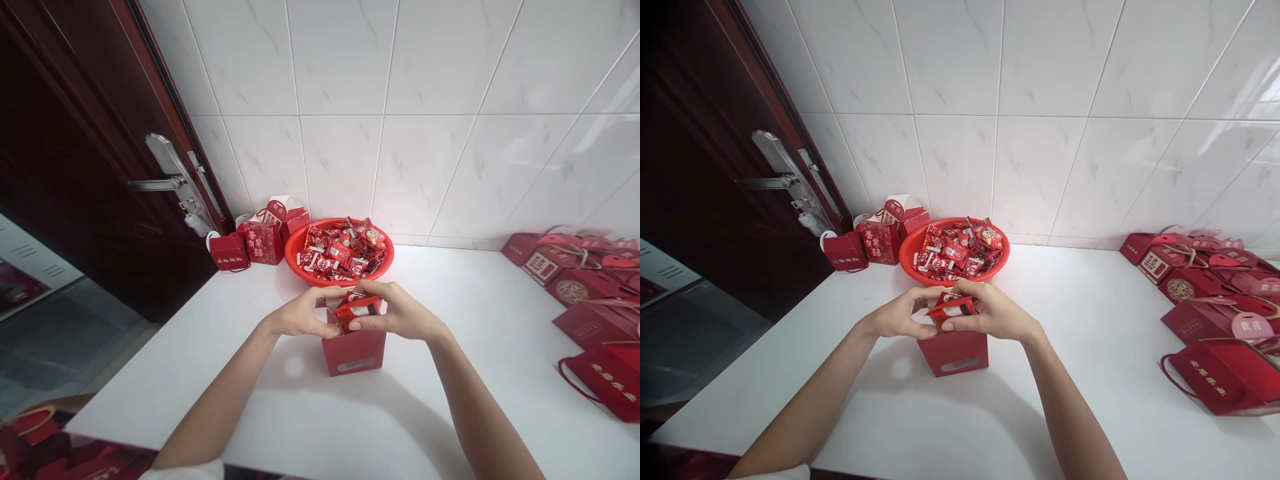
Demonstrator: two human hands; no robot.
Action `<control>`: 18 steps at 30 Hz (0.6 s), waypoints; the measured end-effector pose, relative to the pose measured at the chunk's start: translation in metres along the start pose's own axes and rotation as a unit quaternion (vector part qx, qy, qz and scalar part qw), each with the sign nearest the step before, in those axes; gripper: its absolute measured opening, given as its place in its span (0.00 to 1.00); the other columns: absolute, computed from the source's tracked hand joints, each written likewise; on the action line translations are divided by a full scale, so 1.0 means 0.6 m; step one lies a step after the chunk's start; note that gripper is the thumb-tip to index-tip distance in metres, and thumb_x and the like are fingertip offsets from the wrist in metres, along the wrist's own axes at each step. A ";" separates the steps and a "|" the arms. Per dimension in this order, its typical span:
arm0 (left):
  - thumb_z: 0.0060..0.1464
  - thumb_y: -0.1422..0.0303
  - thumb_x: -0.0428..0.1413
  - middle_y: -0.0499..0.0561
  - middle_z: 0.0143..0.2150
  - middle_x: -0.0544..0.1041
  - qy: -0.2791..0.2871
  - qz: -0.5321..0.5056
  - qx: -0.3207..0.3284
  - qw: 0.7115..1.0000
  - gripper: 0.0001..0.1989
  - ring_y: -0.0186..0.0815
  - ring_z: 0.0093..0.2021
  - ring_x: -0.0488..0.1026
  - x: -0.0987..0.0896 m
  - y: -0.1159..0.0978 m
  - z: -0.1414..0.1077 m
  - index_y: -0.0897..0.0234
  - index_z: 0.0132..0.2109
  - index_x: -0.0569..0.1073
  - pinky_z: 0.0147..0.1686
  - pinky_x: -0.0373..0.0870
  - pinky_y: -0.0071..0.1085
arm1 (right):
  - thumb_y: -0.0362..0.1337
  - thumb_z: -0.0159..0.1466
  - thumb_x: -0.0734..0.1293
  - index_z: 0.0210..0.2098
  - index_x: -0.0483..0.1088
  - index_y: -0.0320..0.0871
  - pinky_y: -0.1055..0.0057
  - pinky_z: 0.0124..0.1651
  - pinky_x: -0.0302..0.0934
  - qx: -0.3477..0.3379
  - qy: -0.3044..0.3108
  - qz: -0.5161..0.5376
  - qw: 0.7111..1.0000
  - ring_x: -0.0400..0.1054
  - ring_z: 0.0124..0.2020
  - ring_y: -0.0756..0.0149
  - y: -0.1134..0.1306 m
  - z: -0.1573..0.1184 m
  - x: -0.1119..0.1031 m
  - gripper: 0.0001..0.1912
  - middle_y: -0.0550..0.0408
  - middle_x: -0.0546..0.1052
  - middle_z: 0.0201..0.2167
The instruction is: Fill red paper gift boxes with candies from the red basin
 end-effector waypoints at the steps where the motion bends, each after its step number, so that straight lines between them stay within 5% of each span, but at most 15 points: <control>1: 0.45 0.73 0.64 0.54 0.49 0.82 0.002 -0.004 0.004 1.000 0.26 0.49 0.57 0.74 0.000 0.001 0.000 0.63 0.55 0.77 0.60 0.67 0.43 | 0.43 0.60 0.75 0.40 0.73 0.47 0.68 0.40 0.69 0.000 -0.002 -0.002 1.000 0.74 0.38 0.61 -0.001 0.000 0.000 0.13 0.56 0.80 0.39; 7: 0.43 0.76 0.64 0.56 0.59 0.76 -0.006 -0.016 0.017 1.000 0.35 0.48 0.61 0.71 -0.002 0.009 0.000 0.61 0.61 0.73 0.60 0.67 0.42 | 0.46 0.59 0.75 0.38 0.70 0.47 0.69 0.37 0.66 0.011 -0.007 -0.016 1.000 0.72 0.36 0.63 -0.004 0.002 0.001 0.15 0.56 0.79 0.37; 18: 0.43 0.72 0.64 0.55 0.64 0.72 0.001 -0.016 -0.007 1.000 0.34 0.51 0.62 0.69 -0.001 0.008 0.001 0.59 0.61 0.73 0.58 0.69 0.45 | 0.54 0.69 0.62 0.30 0.66 0.43 0.72 0.31 0.55 0.028 -0.058 -0.043 0.997 0.59 0.29 0.70 -0.008 0.002 -0.005 0.22 0.59 0.67 0.26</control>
Point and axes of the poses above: each hand's wrist, its own z-axis towards the middle knuckle, its own x-axis out of the palm, y = z × x, the point moved 4 cm from there along z, towards the middle knuckle
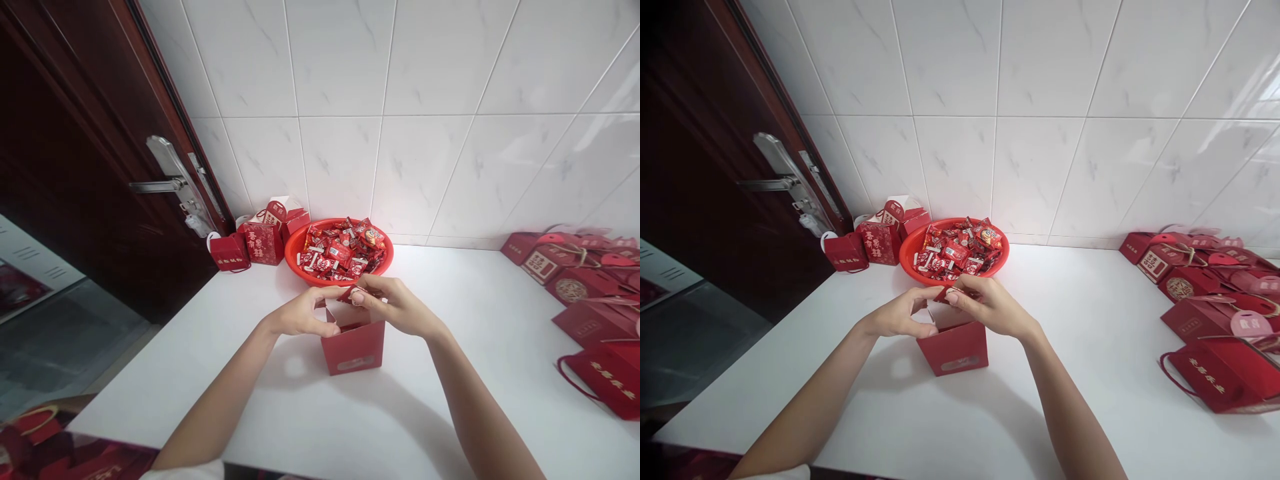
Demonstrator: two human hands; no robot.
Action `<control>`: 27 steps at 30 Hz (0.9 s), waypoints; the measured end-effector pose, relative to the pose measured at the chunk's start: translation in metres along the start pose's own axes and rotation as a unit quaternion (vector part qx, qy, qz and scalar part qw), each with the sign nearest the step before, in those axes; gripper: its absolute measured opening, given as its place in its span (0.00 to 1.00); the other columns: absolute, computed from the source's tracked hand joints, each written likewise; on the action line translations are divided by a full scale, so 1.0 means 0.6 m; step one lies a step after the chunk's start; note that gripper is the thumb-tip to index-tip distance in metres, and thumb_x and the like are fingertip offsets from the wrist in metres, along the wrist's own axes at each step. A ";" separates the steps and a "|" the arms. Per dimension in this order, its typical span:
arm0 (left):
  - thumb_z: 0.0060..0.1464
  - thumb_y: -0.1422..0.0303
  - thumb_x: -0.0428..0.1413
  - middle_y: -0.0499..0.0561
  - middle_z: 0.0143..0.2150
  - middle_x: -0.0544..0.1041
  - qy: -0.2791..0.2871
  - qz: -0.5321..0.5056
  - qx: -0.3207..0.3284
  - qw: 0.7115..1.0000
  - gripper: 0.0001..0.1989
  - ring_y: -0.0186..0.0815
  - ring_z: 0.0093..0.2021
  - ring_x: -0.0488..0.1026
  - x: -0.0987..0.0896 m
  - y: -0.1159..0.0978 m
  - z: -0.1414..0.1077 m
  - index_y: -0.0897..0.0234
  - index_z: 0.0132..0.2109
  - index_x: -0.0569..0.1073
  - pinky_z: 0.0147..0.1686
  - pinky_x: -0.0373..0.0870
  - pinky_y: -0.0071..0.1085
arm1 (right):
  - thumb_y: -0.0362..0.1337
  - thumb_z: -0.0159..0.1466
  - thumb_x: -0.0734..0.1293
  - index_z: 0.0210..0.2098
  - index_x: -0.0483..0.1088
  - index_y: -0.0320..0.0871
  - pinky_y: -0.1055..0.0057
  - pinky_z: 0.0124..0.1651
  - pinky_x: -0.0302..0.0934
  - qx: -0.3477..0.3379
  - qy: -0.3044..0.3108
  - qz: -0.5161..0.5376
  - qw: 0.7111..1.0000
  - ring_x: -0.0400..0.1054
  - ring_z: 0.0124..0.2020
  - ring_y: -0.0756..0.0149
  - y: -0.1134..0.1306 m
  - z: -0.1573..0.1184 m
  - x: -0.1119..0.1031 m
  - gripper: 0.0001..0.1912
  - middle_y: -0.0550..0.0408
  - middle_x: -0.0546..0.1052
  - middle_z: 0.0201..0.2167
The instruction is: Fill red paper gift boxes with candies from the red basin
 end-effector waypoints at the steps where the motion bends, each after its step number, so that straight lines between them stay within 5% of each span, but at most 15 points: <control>1: 0.43 0.72 0.64 0.55 0.64 0.72 -0.001 0.001 0.001 1.000 0.34 0.51 0.62 0.69 0.000 0.000 0.000 0.59 0.60 0.74 0.58 0.69 0.45 | 0.54 0.69 0.62 0.30 0.66 0.42 0.72 0.31 0.55 -0.001 -0.005 -0.002 1.000 0.59 0.29 0.69 0.000 0.000 0.001 0.22 0.59 0.67 0.27; 12: 0.44 0.75 0.63 0.54 0.62 0.75 -0.003 -0.003 0.016 1.000 0.35 0.51 0.62 0.70 0.000 0.004 0.000 0.57 0.62 0.73 0.57 0.70 0.44 | 0.41 0.67 0.67 0.38 0.77 0.42 0.72 0.36 0.63 -0.005 0.015 -0.046 0.999 0.70 0.32 0.66 0.018 -0.004 0.003 0.10 0.54 0.80 0.33; 18: 0.44 0.73 0.65 0.54 0.61 0.75 -0.015 0.008 0.010 1.000 0.36 0.52 0.65 0.67 -0.005 0.014 0.000 0.57 0.62 0.73 0.63 0.64 0.45 | 0.39 0.68 0.66 0.30 0.78 0.42 0.72 0.30 0.58 -0.003 0.023 -0.132 0.991 0.64 0.25 0.70 0.019 -0.008 0.005 0.12 0.56 0.79 0.25; 27: 0.46 0.74 0.64 0.54 0.66 0.71 -0.004 -0.002 0.021 1.000 0.36 0.50 0.64 0.68 -0.004 0.010 0.001 0.56 0.64 0.71 0.54 0.73 0.39 | 0.34 0.64 0.67 0.31 0.76 0.44 0.71 0.32 0.61 0.001 0.027 -0.146 0.989 0.68 0.27 0.68 0.023 -0.010 0.008 0.06 0.57 0.80 0.28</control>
Point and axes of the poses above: each hand's wrist, its own z-axis towards the middle knuckle, its own x-axis out of the palm, y = z × x, the point moved 4 cm from there along z, towards the middle knuckle
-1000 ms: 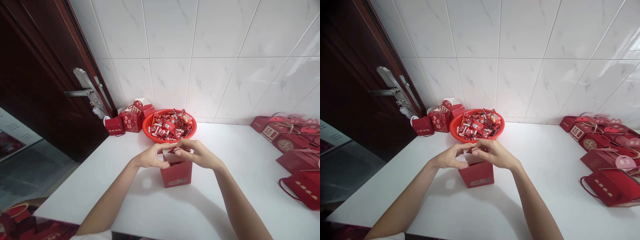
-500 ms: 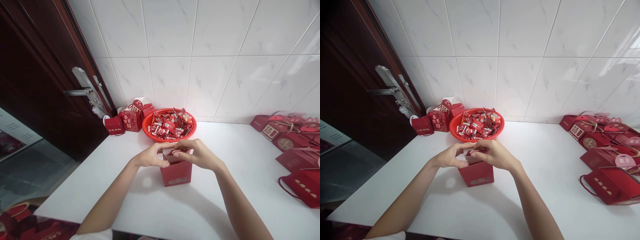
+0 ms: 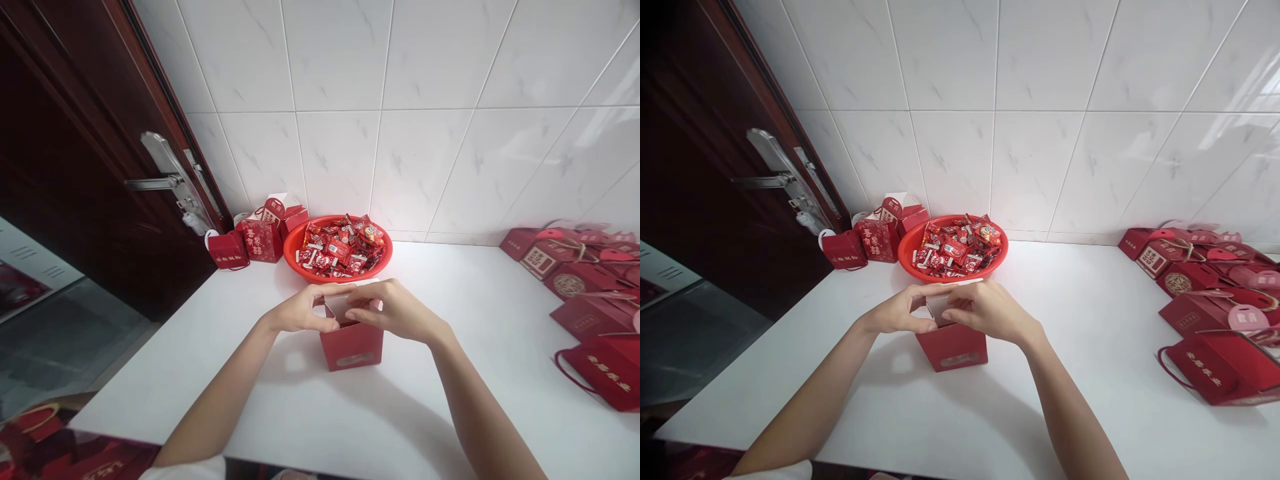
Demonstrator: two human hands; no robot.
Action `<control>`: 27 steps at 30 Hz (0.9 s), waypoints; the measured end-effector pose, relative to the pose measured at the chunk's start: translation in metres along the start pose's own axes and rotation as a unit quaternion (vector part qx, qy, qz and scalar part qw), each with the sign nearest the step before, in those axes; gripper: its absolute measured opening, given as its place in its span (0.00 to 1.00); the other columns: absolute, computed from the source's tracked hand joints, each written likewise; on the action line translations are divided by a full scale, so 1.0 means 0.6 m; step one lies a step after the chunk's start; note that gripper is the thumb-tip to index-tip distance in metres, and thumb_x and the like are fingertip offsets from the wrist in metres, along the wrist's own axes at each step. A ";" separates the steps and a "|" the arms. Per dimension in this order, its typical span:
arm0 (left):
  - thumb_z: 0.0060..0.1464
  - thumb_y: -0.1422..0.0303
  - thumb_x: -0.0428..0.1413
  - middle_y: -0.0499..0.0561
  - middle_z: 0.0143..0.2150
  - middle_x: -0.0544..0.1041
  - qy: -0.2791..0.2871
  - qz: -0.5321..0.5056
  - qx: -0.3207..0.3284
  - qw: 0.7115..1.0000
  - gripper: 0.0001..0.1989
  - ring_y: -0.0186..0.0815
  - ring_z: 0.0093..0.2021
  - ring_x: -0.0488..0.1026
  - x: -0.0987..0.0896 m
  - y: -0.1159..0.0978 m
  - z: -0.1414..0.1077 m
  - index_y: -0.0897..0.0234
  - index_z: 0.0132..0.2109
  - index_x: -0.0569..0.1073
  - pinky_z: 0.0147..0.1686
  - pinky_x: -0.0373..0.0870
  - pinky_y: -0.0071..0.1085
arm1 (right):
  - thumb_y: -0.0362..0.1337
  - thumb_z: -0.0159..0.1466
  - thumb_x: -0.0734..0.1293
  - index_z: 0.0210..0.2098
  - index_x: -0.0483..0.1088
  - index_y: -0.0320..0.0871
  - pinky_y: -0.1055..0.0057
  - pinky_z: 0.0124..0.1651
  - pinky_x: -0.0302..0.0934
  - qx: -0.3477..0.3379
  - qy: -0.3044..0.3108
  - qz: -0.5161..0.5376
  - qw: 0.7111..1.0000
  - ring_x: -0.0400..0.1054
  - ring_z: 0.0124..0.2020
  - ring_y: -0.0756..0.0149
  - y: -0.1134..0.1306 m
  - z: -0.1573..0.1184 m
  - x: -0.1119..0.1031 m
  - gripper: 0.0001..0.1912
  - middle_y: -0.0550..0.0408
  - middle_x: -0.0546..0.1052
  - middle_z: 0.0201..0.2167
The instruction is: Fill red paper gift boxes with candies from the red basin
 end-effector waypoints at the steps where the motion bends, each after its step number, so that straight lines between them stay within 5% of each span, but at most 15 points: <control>1: 0.46 0.74 0.63 0.54 0.65 0.71 -0.001 0.001 0.003 1.000 0.35 0.50 0.64 0.68 0.000 -0.001 0.000 0.56 0.64 0.71 0.54 0.73 0.39 | 0.34 0.65 0.67 0.31 0.76 0.44 0.71 0.33 0.62 -0.001 -0.002 0.012 1.000 0.69 0.28 0.68 0.000 0.000 -0.001 0.07 0.57 0.80 0.28; 4: 0.49 0.73 0.63 0.54 0.65 0.72 -0.016 0.003 0.020 1.000 0.33 0.50 0.65 0.68 0.001 -0.001 0.000 0.56 0.63 0.72 0.56 0.72 0.40 | 0.35 0.66 0.66 0.33 0.76 0.44 0.71 0.36 0.66 -0.011 -0.022 0.059 0.998 0.73 0.31 0.67 -0.004 0.002 -0.006 0.07 0.56 0.80 0.31; 10: 0.53 0.66 0.64 0.53 0.64 0.72 -0.084 -0.014 -0.003 0.996 0.25 0.51 0.67 0.64 -0.005 0.013 -0.002 0.56 0.59 0.76 0.59 0.70 0.43 | 0.46 0.65 0.69 0.41 0.76 0.45 0.62 0.47 0.70 -0.007 -0.164 0.069 0.984 0.76 0.43 0.59 -0.027 -0.003 -0.039 0.12 0.51 0.81 0.42; 12: 0.52 0.64 0.64 0.54 0.63 0.73 -0.104 -0.019 -0.015 0.994 0.25 0.52 0.66 0.66 -0.007 0.018 -0.001 0.58 0.58 0.77 0.57 0.72 0.42 | 0.49 0.63 0.72 0.50 0.74 0.46 0.57 0.55 0.68 0.002 -0.160 0.069 0.985 0.73 0.52 0.54 -0.042 -0.004 -0.045 0.20 0.48 0.78 0.51; 15: 0.52 0.61 0.64 0.55 0.62 0.74 -0.125 -0.029 -0.027 0.991 0.25 0.53 0.64 0.68 -0.007 0.026 0.001 0.59 0.57 0.77 0.54 0.74 0.41 | 0.50 0.58 0.75 0.64 0.63 0.50 0.51 0.62 0.63 0.025 -0.074 0.088 0.993 0.65 0.63 0.50 -0.069 -0.002 -0.039 0.38 0.46 0.69 0.64; 19: 0.54 0.56 0.63 0.54 0.66 0.70 -0.156 -0.052 -0.012 0.986 0.28 0.53 0.67 0.64 -0.004 0.033 0.002 0.57 0.61 0.74 0.61 0.68 0.44 | 0.48 0.55 0.77 0.68 0.56 0.54 0.52 0.58 0.67 0.052 0.032 0.147 0.987 0.72 0.55 0.53 -0.094 0.003 -0.022 0.47 0.45 0.60 0.69; 23: 0.55 0.50 0.61 0.53 0.73 0.57 -0.217 -0.055 0.016 0.975 0.38 0.50 0.73 0.51 -0.008 0.040 -0.006 0.53 0.69 0.62 0.67 0.58 0.42 | 0.45 0.59 0.74 0.62 0.65 0.47 0.57 0.49 0.72 0.051 0.004 0.168 0.984 0.76 0.46 0.56 -0.101 0.015 -0.016 0.33 0.45 0.74 0.57; 27: 0.50 0.49 0.65 0.61 0.69 0.65 -0.174 -0.116 0.026 0.977 0.51 0.52 0.66 0.65 -0.002 0.052 -0.011 0.57 0.73 0.51 0.62 0.65 0.43 | 0.44 0.60 0.74 0.59 0.67 0.44 0.61 0.41 0.72 0.071 -0.035 0.170 0.982 0.77 0.39 0.58 -0.116 0.023 -0.011 0.30 0.45 0.78 0.52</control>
Point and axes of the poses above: each hand's wrist, its own z-axis towards the middle knuckle, its own x-axis out of the palm, y = z × x, the point moved 4 cm from there along z, towards the middle knuckle
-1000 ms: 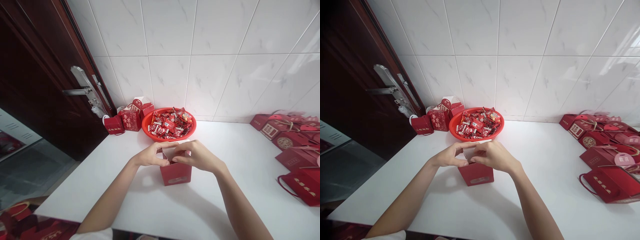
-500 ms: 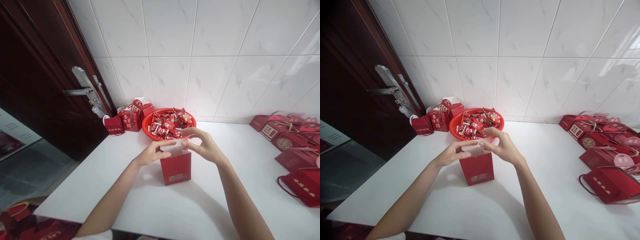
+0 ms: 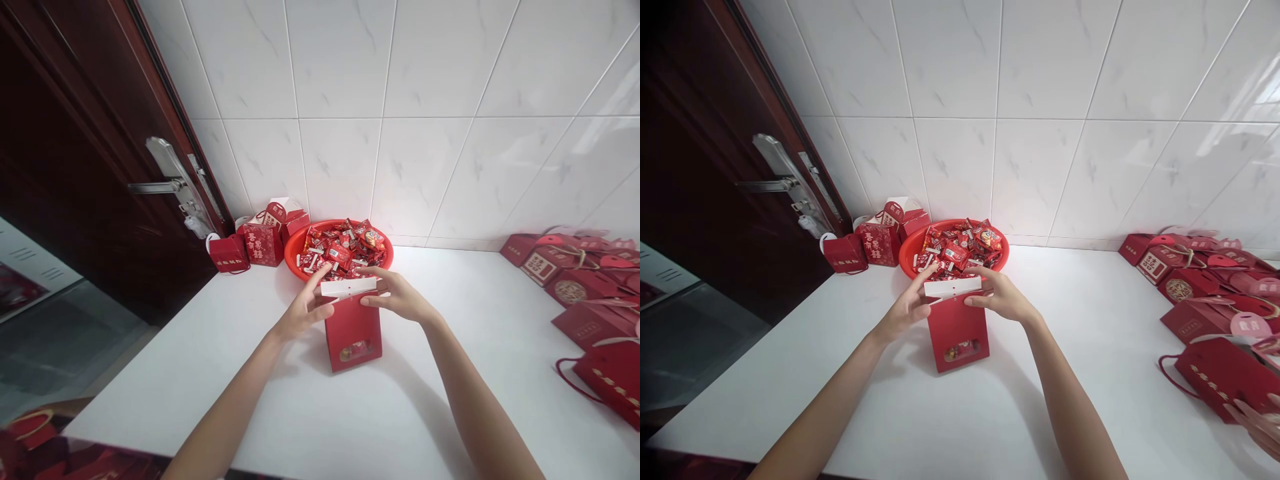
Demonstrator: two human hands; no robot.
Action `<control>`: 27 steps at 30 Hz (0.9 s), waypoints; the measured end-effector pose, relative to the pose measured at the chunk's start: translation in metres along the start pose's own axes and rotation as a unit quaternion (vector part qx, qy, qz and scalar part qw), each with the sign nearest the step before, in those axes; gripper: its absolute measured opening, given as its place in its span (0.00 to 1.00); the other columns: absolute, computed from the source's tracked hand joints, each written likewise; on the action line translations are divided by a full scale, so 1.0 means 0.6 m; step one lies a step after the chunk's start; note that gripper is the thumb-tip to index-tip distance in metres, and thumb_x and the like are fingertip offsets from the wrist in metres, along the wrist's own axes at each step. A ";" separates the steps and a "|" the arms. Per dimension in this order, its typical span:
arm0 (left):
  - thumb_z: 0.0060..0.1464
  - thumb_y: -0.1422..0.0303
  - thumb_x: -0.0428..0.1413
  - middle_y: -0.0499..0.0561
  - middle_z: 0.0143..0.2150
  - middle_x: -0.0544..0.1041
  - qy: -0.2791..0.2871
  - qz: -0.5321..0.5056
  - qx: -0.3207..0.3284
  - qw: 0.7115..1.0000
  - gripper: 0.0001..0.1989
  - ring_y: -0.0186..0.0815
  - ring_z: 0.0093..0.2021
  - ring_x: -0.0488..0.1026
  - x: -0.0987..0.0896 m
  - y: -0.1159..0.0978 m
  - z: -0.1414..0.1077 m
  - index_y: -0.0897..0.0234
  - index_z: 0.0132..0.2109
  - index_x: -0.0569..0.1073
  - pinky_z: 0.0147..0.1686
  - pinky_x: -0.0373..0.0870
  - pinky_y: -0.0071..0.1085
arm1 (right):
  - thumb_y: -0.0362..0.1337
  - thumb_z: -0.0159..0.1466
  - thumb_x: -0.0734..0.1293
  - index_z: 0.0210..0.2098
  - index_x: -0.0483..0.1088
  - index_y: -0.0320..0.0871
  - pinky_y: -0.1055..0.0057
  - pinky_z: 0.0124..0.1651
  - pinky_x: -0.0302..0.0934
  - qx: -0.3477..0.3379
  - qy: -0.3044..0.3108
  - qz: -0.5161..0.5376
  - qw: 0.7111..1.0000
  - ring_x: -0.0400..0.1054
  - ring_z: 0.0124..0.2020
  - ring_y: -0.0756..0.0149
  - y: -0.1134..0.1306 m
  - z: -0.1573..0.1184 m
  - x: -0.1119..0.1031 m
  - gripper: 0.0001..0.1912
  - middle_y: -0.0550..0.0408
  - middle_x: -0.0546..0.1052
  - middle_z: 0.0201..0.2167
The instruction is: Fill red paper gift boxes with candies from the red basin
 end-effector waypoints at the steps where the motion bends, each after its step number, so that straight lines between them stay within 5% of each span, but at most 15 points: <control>1: 0.50 0.52 0.66 0.62 0.66 0.69 0.004 0.000 -0.006 1.000 0.49 0.52 0.63 0.69 0.001 0.003 -0.001 0.58 0.72 0.54 0.60 0.67 0.43 | 0.44 0.60 0.73 0.59 0.67 0.44 0.62 0.39 0.72 -0.001 -0.012 -0.002 1.000 0.76 0.37 0.60 -0.003 0.002 -0.001 0.30 0.44 0.77 0.54; 6: 0.55 0.57 0.64 0.59 0.55 0.79 -0.051 0.017 -0.007 0.999 0.25 0.49 0.56 0.75 0.000 0.011 -0.002 0.65 0.56 0.75 0.54 0.72 0.40 | 0.46 0.61 0.71 0.50 0.75 0.43 0.60 0.43 0.71 -0.029 -0.035 -0.024 0.999 0.75 0.38 0.59 -0.009 0.009 0.002 0.21 0.46 0.79 0.51; 10: 0.54 0.57 0.63 0.57 0.49 0.81 -0.089 0.035 0.006 0.995 0.24 0.45 0.49 0.78 -0.003 0.017 -0.003 0.66 0.54 0.76 0.48 0.75 0.36 | 0.48 0.61 0.71 0.48 0.76 0.42 0.59 0.44 0.72 -0.033 -0.027 -0.004 0.999 0.77 0.42 0.55 -0.013 0.013 0.010 0.20 0.48 0.81 0.45; 15: 0.54 0.58 0.62 0.48 0.30 0.78 -0.145 0.098 0.015 0.985 0.23 0.36 0.33 0.74 -0.012 0.022 -0.007 0.64 0.54 0.76 0.35 0.71 0.29 | 0.47 0.62 0.71 0.53 0.74 0.45 0.57 0.47 0.72 -0.048 -0.020 0.005 0.999 0.76 0.45 0.54 -0.017 0.016 0.017 0.22 0.46 0.78 0.54; 19: 0.54 0.58 0.62 0.50 0.36 0.80 -0.155 0.108 0.021 0.982 0.20 0.37 0.36 0.75 -0.014 0.021 -0.008 0.63 0.51 0.77 0.37 0.72 0.31 | 0.48 0.63 0.70 0.54 0.74 0.46 0.55 0.49 0.72 -0.057 -0.017 0.007 0.998 0.76 0.47 0.54 -0.016 0.017 0.019 0.23 0.47 0.77 0.56; 27: 0.51 0.58 0.63 0.54 0.45 0.82 -0.168 0.096 0.020 0.981 0.16 0.42 0.43 0.78 -0.017 0.025 -0.006 0.63 0.43 0.79 0.44 0.75 0.35 | 0.59 0.68 0.60 0.45 0.79 0.42 0.58 0.48 0.70 -0.035 -0.014 -0.014 0.999 0.74 0.45 0.53 -0.011 0.013 0.020 0.29 0.49 0.81 0.41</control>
Point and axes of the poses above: each hand's wrist, its own z-axis towards the middle knuckle, its own x-axis out of the palm, y = z × x, the point moved 4 cm from there along z, towards the middle knuckle
